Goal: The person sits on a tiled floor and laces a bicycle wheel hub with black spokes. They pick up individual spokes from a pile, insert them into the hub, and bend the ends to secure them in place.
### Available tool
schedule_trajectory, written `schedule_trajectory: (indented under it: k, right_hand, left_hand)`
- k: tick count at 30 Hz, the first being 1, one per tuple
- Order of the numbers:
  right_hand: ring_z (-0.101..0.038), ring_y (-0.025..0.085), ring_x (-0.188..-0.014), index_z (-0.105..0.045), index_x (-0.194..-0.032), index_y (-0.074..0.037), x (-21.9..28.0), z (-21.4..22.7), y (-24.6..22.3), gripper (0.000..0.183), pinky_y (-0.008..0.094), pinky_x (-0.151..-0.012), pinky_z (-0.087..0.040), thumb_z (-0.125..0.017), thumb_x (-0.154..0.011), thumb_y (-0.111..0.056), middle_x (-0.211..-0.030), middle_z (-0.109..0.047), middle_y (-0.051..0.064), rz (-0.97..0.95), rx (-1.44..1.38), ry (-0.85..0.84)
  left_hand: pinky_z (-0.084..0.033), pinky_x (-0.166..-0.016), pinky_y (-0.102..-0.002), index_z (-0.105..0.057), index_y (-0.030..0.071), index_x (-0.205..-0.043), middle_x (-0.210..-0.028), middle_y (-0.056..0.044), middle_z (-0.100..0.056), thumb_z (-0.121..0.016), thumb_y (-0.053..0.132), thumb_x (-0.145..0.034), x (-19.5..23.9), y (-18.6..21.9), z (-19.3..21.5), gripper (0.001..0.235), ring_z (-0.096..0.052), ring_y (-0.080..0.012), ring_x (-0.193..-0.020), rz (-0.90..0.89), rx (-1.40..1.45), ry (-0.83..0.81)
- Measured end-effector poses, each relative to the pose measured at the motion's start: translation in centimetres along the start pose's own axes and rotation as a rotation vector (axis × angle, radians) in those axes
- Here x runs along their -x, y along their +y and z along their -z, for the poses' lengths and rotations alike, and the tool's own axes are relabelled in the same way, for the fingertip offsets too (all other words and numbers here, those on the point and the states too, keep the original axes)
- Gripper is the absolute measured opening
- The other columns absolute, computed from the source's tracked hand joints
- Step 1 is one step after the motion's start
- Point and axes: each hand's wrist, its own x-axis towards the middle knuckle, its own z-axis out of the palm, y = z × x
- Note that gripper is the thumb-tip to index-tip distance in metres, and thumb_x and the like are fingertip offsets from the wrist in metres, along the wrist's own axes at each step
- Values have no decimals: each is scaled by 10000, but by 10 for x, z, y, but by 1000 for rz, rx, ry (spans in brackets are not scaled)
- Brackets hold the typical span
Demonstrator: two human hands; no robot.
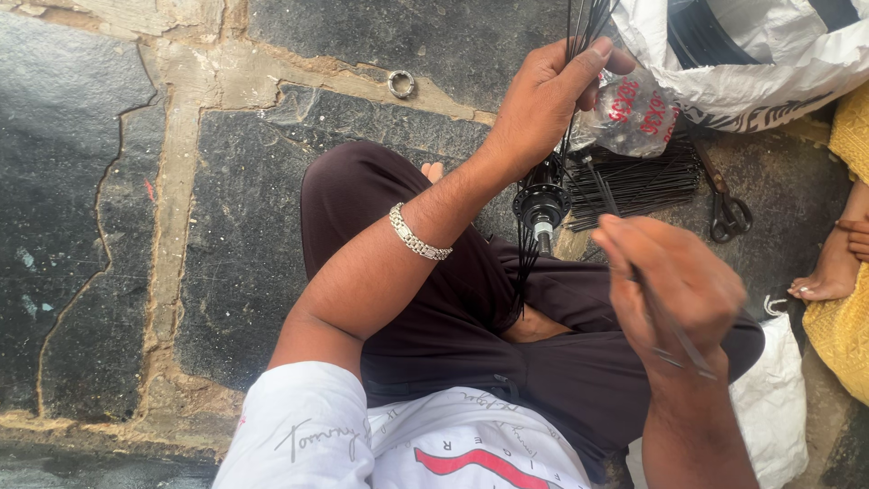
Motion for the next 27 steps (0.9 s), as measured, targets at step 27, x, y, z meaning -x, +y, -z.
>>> schedule_trajectory:
  k: [27]
  right_hand:
    - [-678, 91, -676, -570, -1475, 22, 42, 26, 47, 612, 202, -578, -550, -761, -905, -94, -803, -745, 97, -708, -1041, -566]
  left_hand:
    - [-445, -635, -245, -753, 40, -930, -685, 35, -503, -521, 557, -1101, 1, 6, -1, 592, -498, -66, -657, 55, -15, 74]
